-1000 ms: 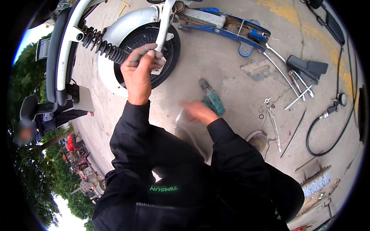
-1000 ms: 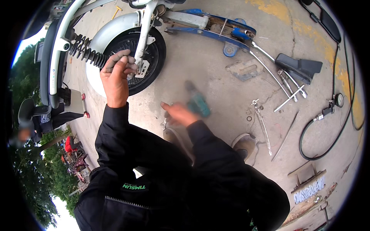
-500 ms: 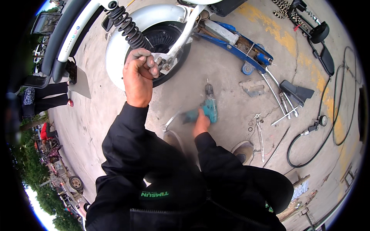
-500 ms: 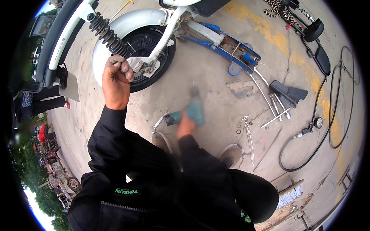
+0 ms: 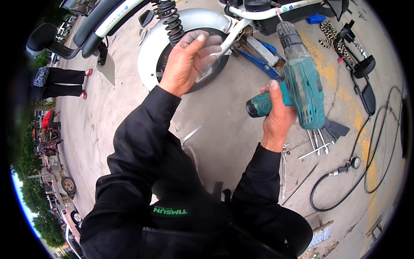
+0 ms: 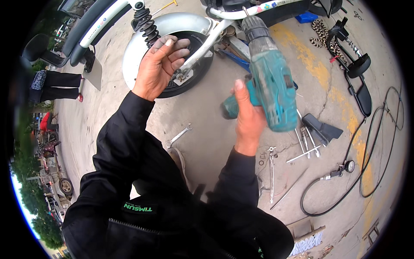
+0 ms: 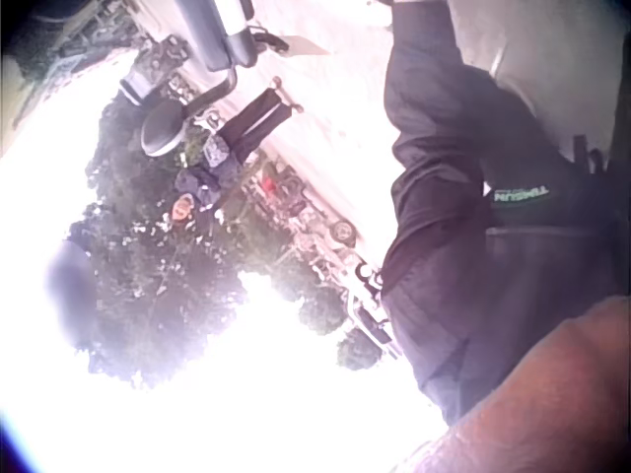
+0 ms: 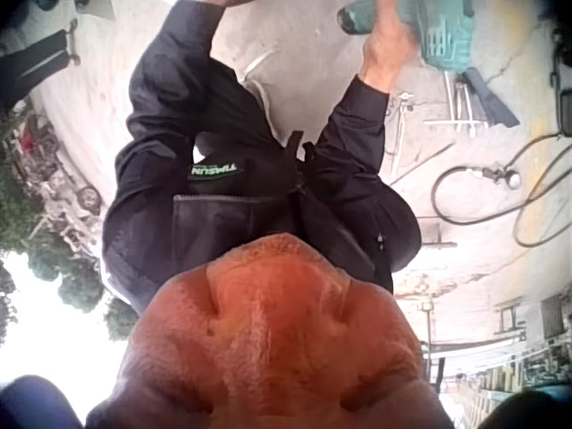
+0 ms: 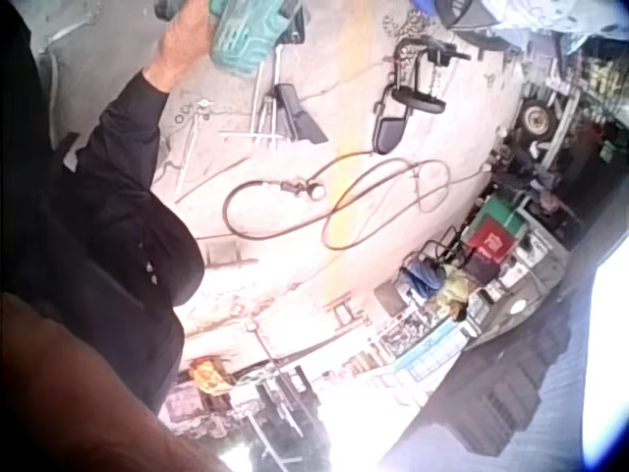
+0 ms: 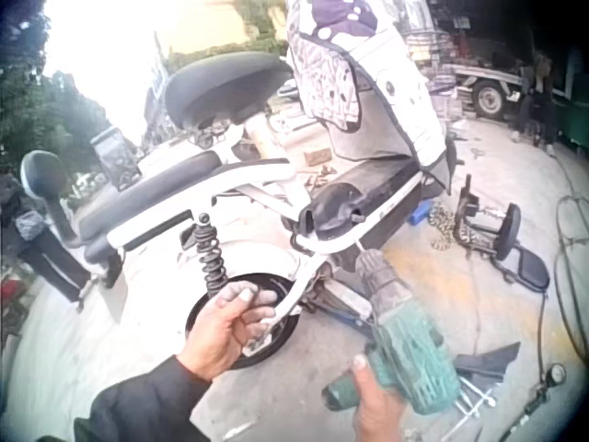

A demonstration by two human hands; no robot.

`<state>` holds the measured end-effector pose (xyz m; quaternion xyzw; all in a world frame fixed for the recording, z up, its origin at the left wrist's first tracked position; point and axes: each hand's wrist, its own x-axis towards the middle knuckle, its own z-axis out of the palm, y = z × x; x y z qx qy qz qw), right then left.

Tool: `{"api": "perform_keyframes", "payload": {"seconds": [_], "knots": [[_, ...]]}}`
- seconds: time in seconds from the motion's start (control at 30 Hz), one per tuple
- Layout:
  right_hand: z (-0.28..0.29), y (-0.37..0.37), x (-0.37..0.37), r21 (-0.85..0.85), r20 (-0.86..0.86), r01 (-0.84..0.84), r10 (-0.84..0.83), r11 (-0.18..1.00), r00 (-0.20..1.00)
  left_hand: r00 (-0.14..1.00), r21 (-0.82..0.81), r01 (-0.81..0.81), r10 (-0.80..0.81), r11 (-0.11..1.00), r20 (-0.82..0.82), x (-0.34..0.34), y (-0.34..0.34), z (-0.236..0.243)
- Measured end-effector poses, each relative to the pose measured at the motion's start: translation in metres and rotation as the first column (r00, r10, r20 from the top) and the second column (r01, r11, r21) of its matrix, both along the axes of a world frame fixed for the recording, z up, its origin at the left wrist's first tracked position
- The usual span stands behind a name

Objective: The person uses a cordless drill and a wrench to remove and reattach the rear fender of a white scooter. They work on the rear wheel area, removing bolts and the fender, then reinstalling the fender and tightening the bolts.

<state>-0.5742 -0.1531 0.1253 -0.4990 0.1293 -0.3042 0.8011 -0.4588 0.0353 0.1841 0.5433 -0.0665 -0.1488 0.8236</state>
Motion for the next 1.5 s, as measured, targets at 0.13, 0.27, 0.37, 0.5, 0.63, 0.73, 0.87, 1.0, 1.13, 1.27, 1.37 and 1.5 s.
{"api": "perform_keyframes", "payload": {"seconds": [0.13,0.27,0.37,0.5,0.63,0.73,0.87,1.0,1.13,1.27,1.37,1.5], "knots": [[0.017,0.034,-0.018,0.113,0.076,-0.147,0.139,0.983,0.987,0.994,-0.154,0.057,-0.071,0.986,-0.087,-0.002,-0.002,0.009],[0.014,0.054,-0.023,0.061,0.017,-0.241,0.24,0.969,0.971,0.987,-0.276,0.089,-0.122,0.957,-0.106,-0.005,-0.002,0.013],[-0.009,0.054,-0.018,-0.146,0.015,-0.253,0.258,0.956,0.966,0.99,-0.245,0.015,-0.049,0.969,-0.131,0.0,0.002,0.013],[-0.005,0.061,-0.018,0.162,-0.006,-0.348,0.353,0.923,0.935,0.986,-0.299,0.002,-0.052,0.954,-0.157,0.005,0.011,0.017],[-0.016,0.064,-0.011,0.15,-0.039,-0.355,0.364,0.923,0.93,0.988,-0.303,0.093,-0.125,0.948,-0.087,0.009,0.021,0.017],[-0.022,0.071,-0.008,0.137,-0.063,-0.356,0.367,0.924,0.928,0.99,-0.272,0.098,-0.122,0.957,-0.073,0.009,0.026,0.014],[-0.024,0.07,-0.005,0.145,-0.05,-0.369,0.379,0.918,0.924,0.993,-0.223,0.05,-0.071,0.974,-0.091,0.009,0.024,0.014],[-0.024,0.064,-0.006,0.115,-0.091,-0.377,0.388,0.919,0.917,0.99,-0.192,0.031,-0.056,0.981,-0.126,0.009,0.022,0.013],[-0.034,0.054,-0.008,-0.044,-0.182,-0.373,0.359,0.927,0.915,0.985,-0.187,0.06,-0.089,0.98,-0.15,0.012,0.023,0.007],[-0.041,0.046,-0.01,-0.057,-0.234,-0.361,0.34,0.931,0.911,0.975,-0.21,0.04,-0.085,0.977,-0.207,0.012,0.016,0.005],[-0.049,0.039,-0.012,-0.127,-0.27,-0.367,0.324,0.921,0.907,0.982,-0.154,0.084,-0.108,0.984,-0.154,0.014,0.013,0.004],[-0.046,0.034,-0.011,0.108,-0.152,-0.378,0.391,0.92,0.908,0.985,-0.011,0.153,-0.153,0.988,-0.085,0.018,0.016,0.007]]}}
